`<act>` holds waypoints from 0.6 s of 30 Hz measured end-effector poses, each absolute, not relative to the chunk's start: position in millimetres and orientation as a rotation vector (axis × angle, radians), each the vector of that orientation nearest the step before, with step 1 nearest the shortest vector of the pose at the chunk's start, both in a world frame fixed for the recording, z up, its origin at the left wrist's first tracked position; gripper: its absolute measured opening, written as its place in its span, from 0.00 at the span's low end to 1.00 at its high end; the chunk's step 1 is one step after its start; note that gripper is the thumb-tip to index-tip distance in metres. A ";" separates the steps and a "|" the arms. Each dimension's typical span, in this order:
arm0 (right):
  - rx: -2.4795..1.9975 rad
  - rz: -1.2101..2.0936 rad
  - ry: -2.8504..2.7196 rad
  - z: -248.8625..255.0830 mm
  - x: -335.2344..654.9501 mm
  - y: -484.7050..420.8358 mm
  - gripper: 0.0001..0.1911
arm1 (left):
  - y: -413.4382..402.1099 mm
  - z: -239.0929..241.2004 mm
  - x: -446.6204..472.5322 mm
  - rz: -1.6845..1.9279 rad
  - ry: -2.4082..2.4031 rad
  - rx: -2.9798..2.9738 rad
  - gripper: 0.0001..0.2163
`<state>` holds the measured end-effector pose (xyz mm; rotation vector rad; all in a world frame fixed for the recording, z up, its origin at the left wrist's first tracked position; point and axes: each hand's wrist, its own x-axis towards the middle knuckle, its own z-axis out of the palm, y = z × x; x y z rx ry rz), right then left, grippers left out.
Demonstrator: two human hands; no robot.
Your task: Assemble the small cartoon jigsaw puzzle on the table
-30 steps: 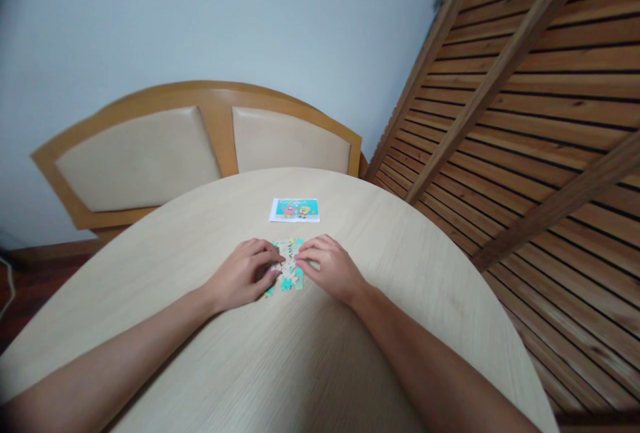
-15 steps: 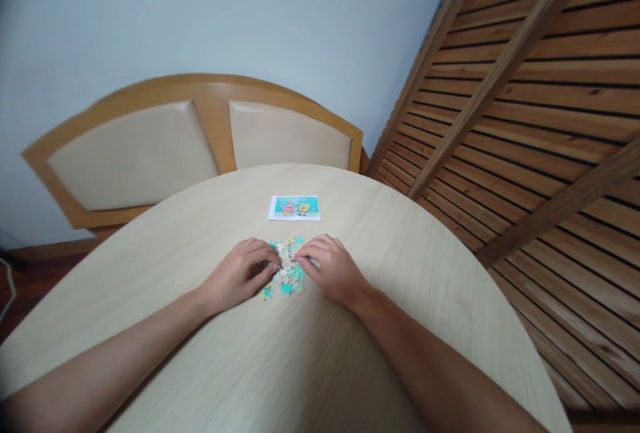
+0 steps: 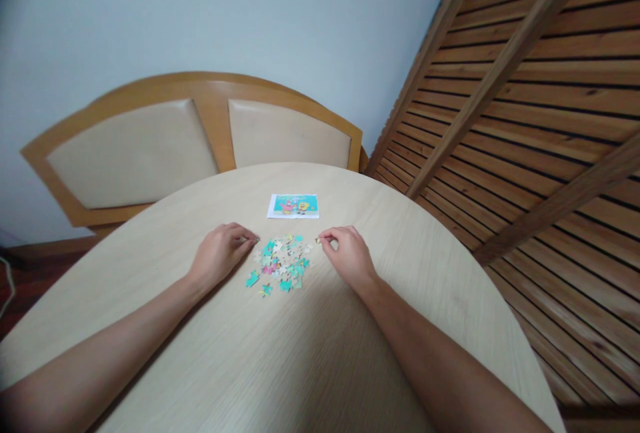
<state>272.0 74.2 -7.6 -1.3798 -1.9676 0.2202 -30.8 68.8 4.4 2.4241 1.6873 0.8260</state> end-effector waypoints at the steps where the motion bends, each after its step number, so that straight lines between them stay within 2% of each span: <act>1: -1.384 0.213 -1.971 -7.9 271.9 74.5 0.07 | 68.8 4.2 -30.2 0.818 1.696 2.419 0.08; 8: -1.162 0.184 -2.155 -4.8 265.6 69.2 0.10 | 65.5 6.6 -22.9 0.785 1.668 2.423 0.11; 14: -1.101 0.194 -2.247 -8.2 263.6 68.3 0.10 | 60.2 6.0 -16.8 0.829 1.204 2.627 0.15; 18: -1.103 0.211 -2.243 -8.4 264.3 69.5 0.09 | 59.3 6.7 -15.9 0.751 1.064 2.705 0.13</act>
